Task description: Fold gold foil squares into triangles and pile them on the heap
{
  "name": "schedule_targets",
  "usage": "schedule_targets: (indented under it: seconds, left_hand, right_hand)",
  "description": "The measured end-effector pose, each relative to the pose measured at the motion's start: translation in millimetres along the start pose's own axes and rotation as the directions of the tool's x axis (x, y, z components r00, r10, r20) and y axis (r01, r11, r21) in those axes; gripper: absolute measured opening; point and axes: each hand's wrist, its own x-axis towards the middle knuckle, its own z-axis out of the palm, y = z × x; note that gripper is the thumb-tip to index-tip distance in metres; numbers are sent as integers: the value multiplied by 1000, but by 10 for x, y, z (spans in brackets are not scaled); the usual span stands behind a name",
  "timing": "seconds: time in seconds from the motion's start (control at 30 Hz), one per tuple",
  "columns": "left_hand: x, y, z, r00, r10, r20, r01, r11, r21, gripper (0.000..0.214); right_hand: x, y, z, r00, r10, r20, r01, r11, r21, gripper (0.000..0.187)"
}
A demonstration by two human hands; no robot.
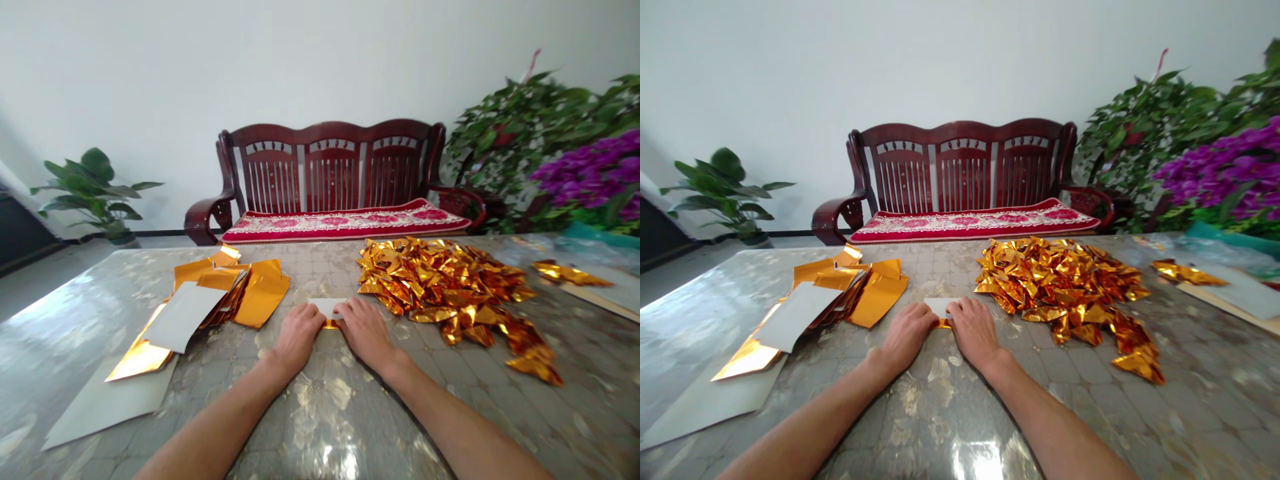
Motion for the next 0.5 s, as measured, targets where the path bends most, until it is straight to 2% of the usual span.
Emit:
schedule_targets:
  seconds: [0.07, 0.17, 0.23, 0.37, 0.5]
  left_hand:
    - [-17, 24, 5, 998, 45, 40, -45, 999, -2, 14]
    - [-51, 82, -11, 996, 33, 84, -38, 998, 58, 14]
    - [-75, 129, -24, 993, 29, 111, -40, 995, 93, 14]
    - [-125, 212, -40, 986, 29, 163, -53, 987, 148, 15]
    - [-188, 268, -54, 981, 24, 191, -64, 977, 204, 19]
  right_hand:
    - [-2, 10, 4, 994, -111, -14, 111, 994, -4, 12]
    - [-13, 43, 19, 963, -269, -17, 269, 963, 25, 15]
    - [-23, 63, 21, 944, -328, -26, 329, 943, 40, 15]
    - [-45, 69, -3, 923, -383, -38, 384, 923, 25, 18]
    - [-65, 96, -24, 928, -370, -38, 371, 928, 34, 16]
